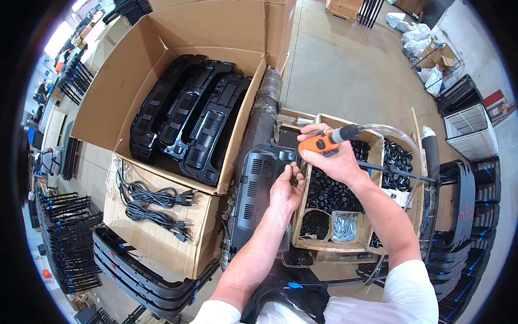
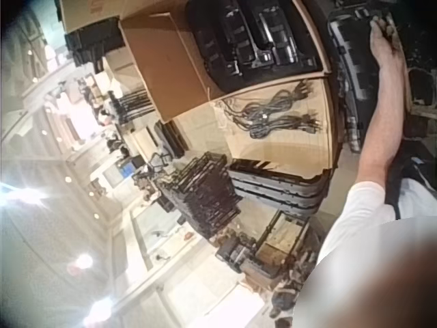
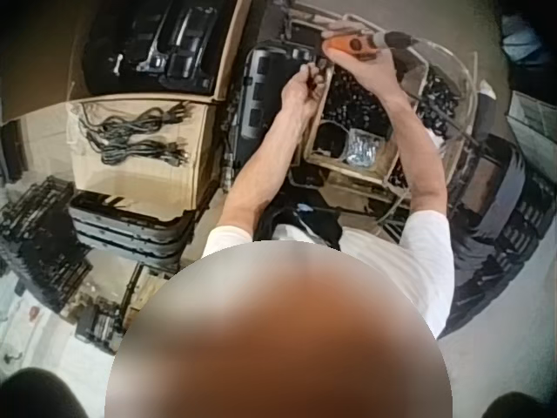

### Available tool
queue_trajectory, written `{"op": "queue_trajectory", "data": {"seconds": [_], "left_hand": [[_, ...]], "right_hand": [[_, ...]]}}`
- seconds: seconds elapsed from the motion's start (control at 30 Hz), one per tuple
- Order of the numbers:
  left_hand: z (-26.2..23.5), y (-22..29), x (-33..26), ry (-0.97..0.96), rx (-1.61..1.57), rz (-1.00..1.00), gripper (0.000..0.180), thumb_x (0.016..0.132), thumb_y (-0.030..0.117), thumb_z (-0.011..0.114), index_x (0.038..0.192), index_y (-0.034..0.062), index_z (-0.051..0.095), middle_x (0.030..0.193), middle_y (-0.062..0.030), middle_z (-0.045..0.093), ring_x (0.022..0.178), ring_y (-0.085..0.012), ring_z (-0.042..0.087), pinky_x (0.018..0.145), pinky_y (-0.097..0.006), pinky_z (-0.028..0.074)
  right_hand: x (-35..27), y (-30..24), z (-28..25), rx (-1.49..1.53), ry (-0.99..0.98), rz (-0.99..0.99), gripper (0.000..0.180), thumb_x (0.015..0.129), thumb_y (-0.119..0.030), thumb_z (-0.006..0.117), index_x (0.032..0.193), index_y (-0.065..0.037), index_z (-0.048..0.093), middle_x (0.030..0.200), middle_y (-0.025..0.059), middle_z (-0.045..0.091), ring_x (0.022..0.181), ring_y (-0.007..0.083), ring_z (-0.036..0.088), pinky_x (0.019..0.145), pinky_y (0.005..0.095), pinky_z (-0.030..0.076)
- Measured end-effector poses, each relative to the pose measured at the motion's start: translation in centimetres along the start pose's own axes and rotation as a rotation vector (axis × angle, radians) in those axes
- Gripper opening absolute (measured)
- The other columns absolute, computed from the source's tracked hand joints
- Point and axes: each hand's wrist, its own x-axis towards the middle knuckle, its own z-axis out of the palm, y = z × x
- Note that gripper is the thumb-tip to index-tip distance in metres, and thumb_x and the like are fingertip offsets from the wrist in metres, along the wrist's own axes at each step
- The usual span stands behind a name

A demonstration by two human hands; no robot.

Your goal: Assemble a leaf blower by attaching parts and securing them with screws.

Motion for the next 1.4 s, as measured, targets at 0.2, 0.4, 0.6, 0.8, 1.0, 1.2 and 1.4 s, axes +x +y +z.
{"op": "queue_trajectory", "data": {"seconds": [0.2,0.4,0.6,0.8,1.0,1.2,1.4], "left_hand": [[1.1,1.4,0.8,-0.095,-0.185,-0.008,0.022,0.110,0.030,0.057,0.108,0.0091,0.064,0.084,-0.0004,0.064,0.072,-0.0127,0.062,0.060,-0.024,0.056],[1.1,2.7,0.6,-0.239,-0.241,-0.105,0.020,0.110,0.029,0.057,0.112,0.0096,0.063,0.087,-0.0007,0.065,0.074,-0.0139,0.064,0.065,-0.026,0.059],[1.3,3.2,0.6,-0.181,-0.171,-0.004,0.022,0.111,0.028,0.057,0.116,0.0077,0.063,0.092,-0.0028,0.067,0.080,-0.0160,0.066,0.067,-0.028,0.058],[1.4,2.3,-1.8,-0.221,0.045,-0.027,0.027,0.113,0.023,0.048,0.124,0.0018,0.061,0.100,-0.0086,0.069,0.084,-0.0195,0.067,0.070,-0.029,0.059],[-1.0,1.7,-3.6,-0.146,0.150,-0.028,0.027,0.112,0.030,0.053,0.119,0.0070,0.065,0.095,-0.0045,0.069,0.079,-0.0157,0.065,0.066,-0.027,0.055],[-1.5,1.9,-4.4,-0.238,0.212,0.052,0.024,0.111,0.028,0.056,0.117,0.0065,0.066,0.089,-0.0017,0.066,0.074,-0.0130,0.062,0.067,-0.026,0.054],[-2.7,2.2,-3.6,-0.188,0.265,0.149,0.019,0.109,0.023,0.060,0.114,0.0062,0.066,0.088,-0.0023,0.067,0.074,-0.0128,0.062,0.066,-0.026,0.055]], "right_hand": [[-0.7,-1.2,0.3,0.080,-0.037,0.012,0.048,0.086,-0.010,0.082,0.130,-0.004,0.063,0.122,0.0099,0.073,0.112,0.0170,0.068,0.103,0.0361,0.055],[-0.3,-2.3,0.3,0.029,-0.036,-0.034,0.048,0.086,-0.010,0.082,0.129,-0.004,0.063,0.121,0.0096,0.074,0.113,0.0170,0.068,0.102,0.0361,0.055],[1.1,-2.4,1.4,-0.004,-0.061,-0.042,0.048,0.086,-0.009,0.081,0.130,-0.003,0.062,0.121,0.0121,0.074,0.115,0.0193,0.068,0.104,0.0376,0.055],[3.9,0.0,2.4,-0.019,-0.036,-0.057,0.050,0.087,-0.008,0.080,0.132,-0.002,0.059,0.121,0.0137,0.073,0.116,0.0211,0.068,0.105,0.0394,0.054],[5.4,0.9,3.7,-0.056,-0.086,-0.023,0.046,0.087,-0.008,0.079,0.129,-0.002,0.061,0.120,0.0112,0.073,0.113,0.0183,0.068,0.103,0.0366,0.055],[5.7,1.3,4.5,-0.144,-0.143,-0.077,0.040,0.085,-0.010,0.080,0.122,-0.003,0.065,0.116,0.0092,0.073,0.109,0.0175,0.068,0.100,0.0363,0.054],[6.1,1.4,4.9,-0.169,-0.167,-0.092,0.033,0.084,-0.013,0.081,0.114,-0.003,0.069,0.113,0.0071,0.073,0.106,0.0170,0.067,0.097,0.0356,0.053]]}}
